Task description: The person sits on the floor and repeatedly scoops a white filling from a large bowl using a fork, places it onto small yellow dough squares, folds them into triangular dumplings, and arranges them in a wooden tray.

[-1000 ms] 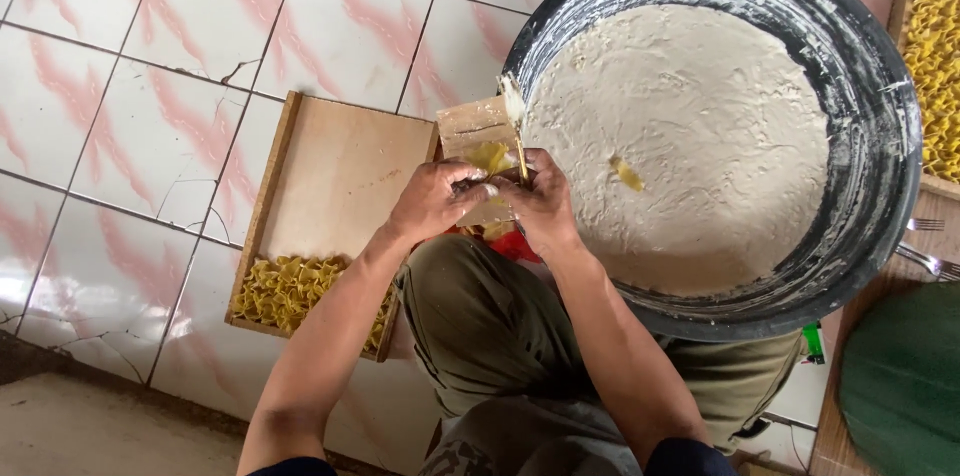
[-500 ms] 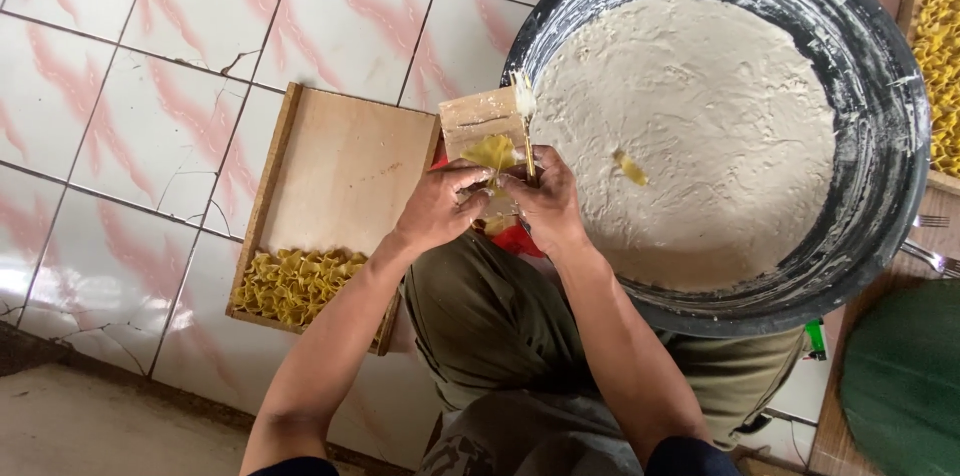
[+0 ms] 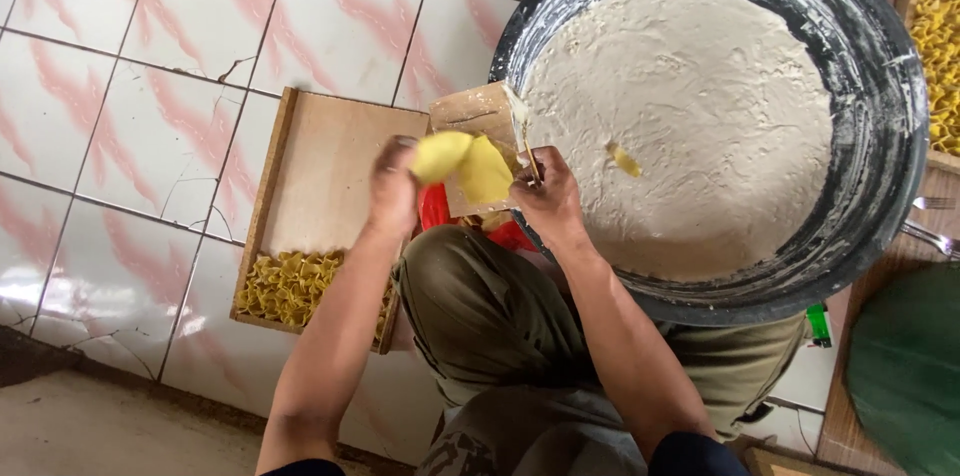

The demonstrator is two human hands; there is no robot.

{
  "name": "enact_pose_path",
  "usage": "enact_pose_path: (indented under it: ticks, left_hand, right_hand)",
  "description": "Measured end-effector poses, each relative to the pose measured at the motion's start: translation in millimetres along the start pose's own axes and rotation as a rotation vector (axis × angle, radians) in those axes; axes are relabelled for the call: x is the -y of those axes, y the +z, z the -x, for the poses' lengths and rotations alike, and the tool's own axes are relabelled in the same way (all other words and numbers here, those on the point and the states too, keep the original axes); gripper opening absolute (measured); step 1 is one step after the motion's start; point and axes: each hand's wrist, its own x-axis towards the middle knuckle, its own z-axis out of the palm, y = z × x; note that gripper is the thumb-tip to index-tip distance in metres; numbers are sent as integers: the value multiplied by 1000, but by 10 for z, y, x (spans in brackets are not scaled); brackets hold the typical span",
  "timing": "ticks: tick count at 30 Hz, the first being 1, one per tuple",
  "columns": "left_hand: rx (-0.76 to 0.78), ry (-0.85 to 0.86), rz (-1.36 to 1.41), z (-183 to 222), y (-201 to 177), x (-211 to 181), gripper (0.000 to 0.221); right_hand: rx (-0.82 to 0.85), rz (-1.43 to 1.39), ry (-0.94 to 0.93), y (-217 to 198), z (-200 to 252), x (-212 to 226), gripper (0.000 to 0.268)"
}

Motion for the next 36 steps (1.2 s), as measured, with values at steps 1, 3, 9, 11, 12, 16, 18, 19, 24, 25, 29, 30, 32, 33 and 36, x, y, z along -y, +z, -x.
enact_pose_path:
  ticks: [1,3,9,11,12,16,18,19,24,25,29,30,32,33,36]
  left_hand:
    - [2,-1,-1,-111,-102,56,18]
    - [-25,-68,177,-339,-314,157,17]
    - [-27,-22,182,-540,-469,209,22]
    - [66,127,-52,-452,-487,98,22]
    - [155,310,-271,-400,-489,62,23]
    - [291,461,-747,70,-6,-307,8]
    - [341,475,-622,143,167,-219,7]
    - [350,460,-623,108,245,-86,7]
    - [219,-97,6,202,796,142,13]
    - [219,-106,6,280,874,100,13]
    - [184,-246,118,395,997,103,16]
    - [168,-285,146,390,980,155,17]
    - [169,-317,151,368,976,284,16]
    - [169,-345,158,350,976,345,16]
    - [167,-352,136,425,972,292,14]
  right_hand:
    - [-2,0,0,-27,22,69,40]
    - [15,73,10,-65,61,212,40]
    - [86,257,9,-374,74,270,28]
    - [118,348,-17,-778,27,228,26]
    - [170,432,-69,-1005,34,195,27]
    - [305,851,-438,-1961,276,472,23]
    - [434,1171,83,-2303,418,429,18]
    - [436,1171,100,-2407,450,333,18]
    - [605,1321,-192,-2631,556,-238,14]
    - [609,1321,-184,-2688,599,-193,14]
    - [937,1683,-208,-2827,619,-42,12]
    - [856,1496,-161,-2845,613,-21,8]
    - [812,1437,-171,-2777,589,100,12]
    - [769,1380,-185,-2741,562,166,19]
    - [799,1365,-137,-2795,577,-4,28]
